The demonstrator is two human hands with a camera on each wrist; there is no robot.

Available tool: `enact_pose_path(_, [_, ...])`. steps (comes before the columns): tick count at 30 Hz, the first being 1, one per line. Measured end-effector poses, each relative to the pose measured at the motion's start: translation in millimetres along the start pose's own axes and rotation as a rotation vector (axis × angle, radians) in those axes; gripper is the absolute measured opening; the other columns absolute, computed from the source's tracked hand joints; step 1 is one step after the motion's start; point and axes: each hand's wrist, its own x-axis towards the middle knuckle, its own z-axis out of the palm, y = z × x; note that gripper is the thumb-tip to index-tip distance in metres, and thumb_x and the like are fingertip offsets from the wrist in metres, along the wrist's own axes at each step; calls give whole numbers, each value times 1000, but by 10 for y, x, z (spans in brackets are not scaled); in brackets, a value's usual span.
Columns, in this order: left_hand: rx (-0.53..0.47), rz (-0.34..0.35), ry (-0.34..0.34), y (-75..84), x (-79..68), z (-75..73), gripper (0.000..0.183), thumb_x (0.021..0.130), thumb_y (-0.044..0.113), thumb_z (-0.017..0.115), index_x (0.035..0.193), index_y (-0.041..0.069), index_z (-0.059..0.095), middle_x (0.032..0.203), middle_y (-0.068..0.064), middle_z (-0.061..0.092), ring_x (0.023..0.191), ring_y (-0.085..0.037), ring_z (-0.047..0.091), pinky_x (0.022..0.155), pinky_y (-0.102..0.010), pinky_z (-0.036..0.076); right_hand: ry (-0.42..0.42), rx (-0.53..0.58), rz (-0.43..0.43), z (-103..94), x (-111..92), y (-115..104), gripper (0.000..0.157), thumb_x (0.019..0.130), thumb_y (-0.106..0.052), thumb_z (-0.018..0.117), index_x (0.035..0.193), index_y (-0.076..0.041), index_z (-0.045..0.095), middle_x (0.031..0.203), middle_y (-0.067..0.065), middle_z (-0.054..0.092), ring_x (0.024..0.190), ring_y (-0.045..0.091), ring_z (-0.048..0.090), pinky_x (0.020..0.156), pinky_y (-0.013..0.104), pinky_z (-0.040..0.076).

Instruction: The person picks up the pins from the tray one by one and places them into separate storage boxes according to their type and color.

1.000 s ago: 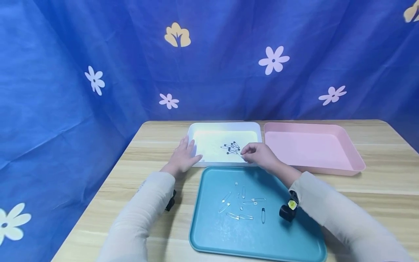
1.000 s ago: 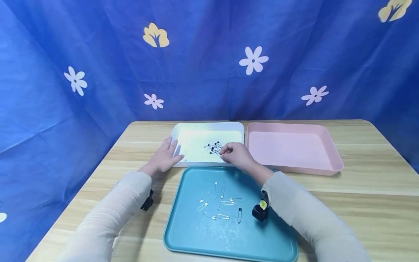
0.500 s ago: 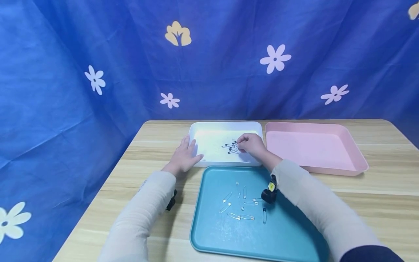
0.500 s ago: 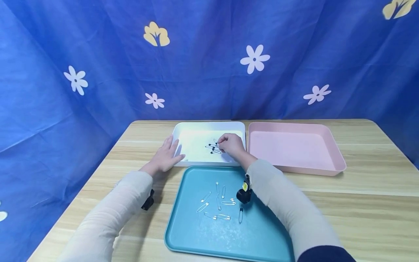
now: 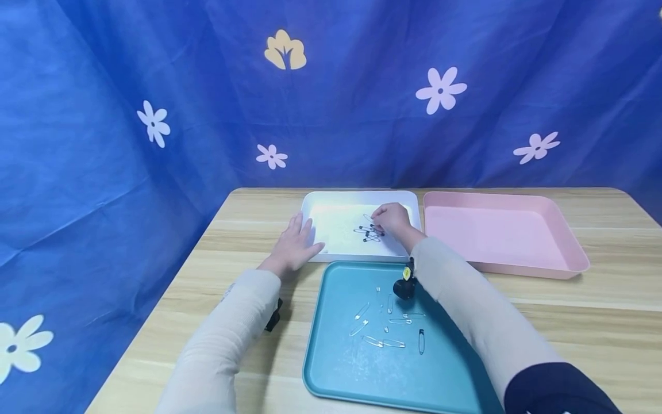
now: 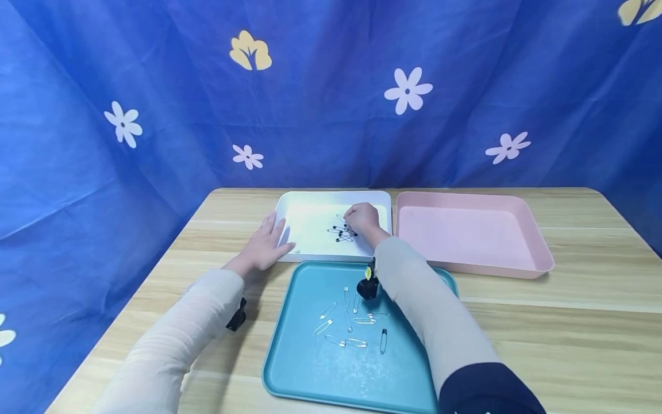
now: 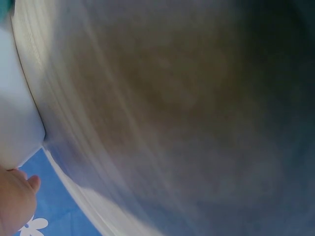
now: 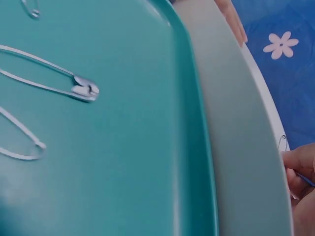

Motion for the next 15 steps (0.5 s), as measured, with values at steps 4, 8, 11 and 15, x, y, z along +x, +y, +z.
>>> enact_pose_path(4, [-6,-6,-7,13,-7,-17,76,85,51,34,138,2,11,142,-17,-8,128,-31,-6,100,-48,9,7,-46,1,38,71,6,17,72,2,55,84,-2,67,69,4,59,64,16,49,56,22,40])
enact_pose_path(8, [-3,-3,-5,21,-6,-28,76,85,51,34,137,1,11,142,-17,-7,128,-31,-5,100,-48,9,13,-61,-1,77,128,12,17,72,1,54,82,-3,67,78,5,61,75,18,50,66,25,41])
enact_pose_path(11, [-4,-1,-3,22,-2,-26,75,85,50,35,137,1,12,142,-17,-7,128,-31,-6,101,-47,9,16,-69,-3,97,149,10,18,73,2,53,83,-4,67,86,6,61,84,20,49,74,28,40])
enact_pose_path(15, [5,-6,-8,16,-2,-16,75,86,50,35,137,2,11,142,-17,-8,128,-30,-6,101,-47,9,-8,-89,4,123,156,5,16,75,1,53,83,-4,66,90,7,59,86,21,48,73,29,41])
